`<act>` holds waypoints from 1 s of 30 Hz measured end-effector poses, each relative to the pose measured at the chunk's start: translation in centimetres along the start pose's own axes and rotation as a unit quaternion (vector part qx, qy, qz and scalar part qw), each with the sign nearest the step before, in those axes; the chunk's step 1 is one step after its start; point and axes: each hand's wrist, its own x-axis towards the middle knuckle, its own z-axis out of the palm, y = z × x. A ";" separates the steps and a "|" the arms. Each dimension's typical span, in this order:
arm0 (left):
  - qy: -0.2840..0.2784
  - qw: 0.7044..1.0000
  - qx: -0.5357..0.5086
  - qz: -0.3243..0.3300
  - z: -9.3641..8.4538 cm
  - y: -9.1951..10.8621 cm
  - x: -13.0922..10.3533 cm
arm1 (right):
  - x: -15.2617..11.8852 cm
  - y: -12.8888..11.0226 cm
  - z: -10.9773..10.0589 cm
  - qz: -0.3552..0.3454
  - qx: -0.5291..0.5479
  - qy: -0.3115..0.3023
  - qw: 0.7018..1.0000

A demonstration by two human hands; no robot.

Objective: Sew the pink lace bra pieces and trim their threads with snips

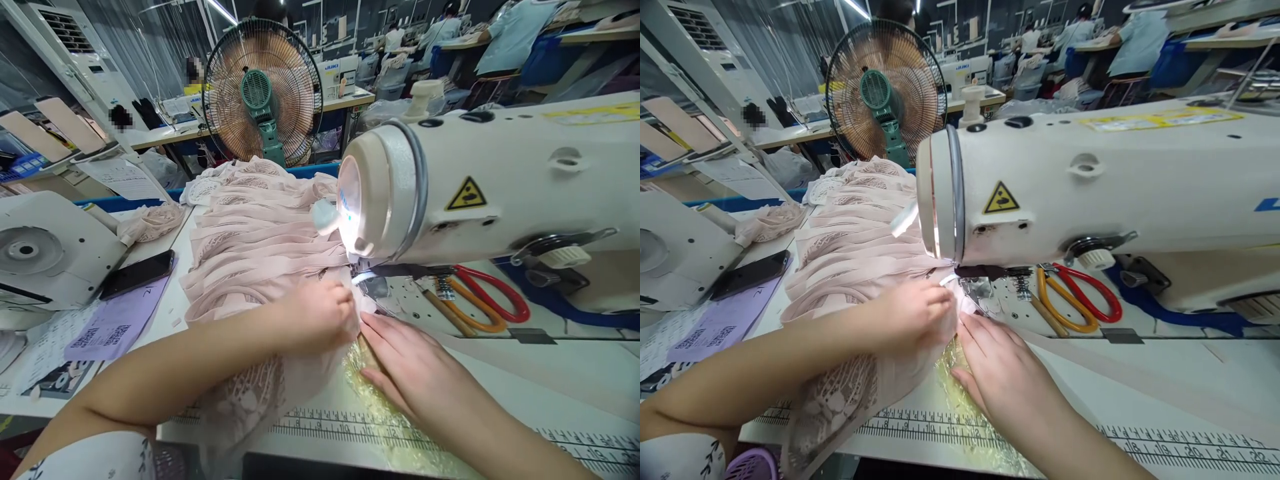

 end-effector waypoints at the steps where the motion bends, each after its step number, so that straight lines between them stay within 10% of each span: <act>1: 0.000 1.000 0.006 0.010 0.0 1.0 -0.4 | -0.1 0.0 0.1 -0.001 -0.001 -0.002 1.000; 6: 0.017 0.996 0.092 0.012 1.1 3.9 -2.5 | -0.4 0.2 0.5 -0.007 0.004 0.005 1.000; 30: 0.030 0.998 0.050 0.018 1.5 -2.1 -0.5 | 0.2 0.0 1.3 0.056 0.058 -0.014 0.997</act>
